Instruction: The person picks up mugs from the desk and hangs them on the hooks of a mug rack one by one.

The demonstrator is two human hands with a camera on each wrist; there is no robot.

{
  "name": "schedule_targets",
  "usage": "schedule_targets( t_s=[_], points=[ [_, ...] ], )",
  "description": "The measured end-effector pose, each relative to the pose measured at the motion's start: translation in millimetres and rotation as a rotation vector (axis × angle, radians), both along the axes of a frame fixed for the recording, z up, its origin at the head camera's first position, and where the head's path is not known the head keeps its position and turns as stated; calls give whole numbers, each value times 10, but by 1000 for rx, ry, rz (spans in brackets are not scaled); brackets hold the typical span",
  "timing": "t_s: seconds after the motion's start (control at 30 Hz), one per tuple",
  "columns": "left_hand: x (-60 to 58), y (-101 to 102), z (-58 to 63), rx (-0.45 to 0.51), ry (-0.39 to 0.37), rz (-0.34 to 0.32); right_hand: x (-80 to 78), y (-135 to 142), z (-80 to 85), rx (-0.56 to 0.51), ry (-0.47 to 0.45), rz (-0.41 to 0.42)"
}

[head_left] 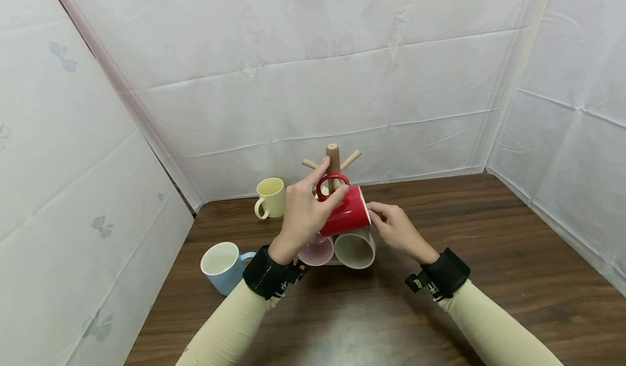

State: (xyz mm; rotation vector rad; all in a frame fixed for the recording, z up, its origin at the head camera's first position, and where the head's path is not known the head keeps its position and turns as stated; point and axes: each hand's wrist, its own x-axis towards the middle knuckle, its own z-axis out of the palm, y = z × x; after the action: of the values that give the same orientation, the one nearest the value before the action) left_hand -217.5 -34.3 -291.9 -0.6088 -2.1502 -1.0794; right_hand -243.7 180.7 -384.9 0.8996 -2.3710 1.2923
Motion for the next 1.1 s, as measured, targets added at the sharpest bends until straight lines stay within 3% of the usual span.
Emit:
schedule_targets(
  t_s=[0.3, 1.1],
  points=[
    [-13, -26, -16, -7, -10, -17, 293, -100, 291, -22, -51, -26],
    [-33, -58, 1, -30, 4, -25, 358, -145, 313, -51, -71, -61]
  ],
)
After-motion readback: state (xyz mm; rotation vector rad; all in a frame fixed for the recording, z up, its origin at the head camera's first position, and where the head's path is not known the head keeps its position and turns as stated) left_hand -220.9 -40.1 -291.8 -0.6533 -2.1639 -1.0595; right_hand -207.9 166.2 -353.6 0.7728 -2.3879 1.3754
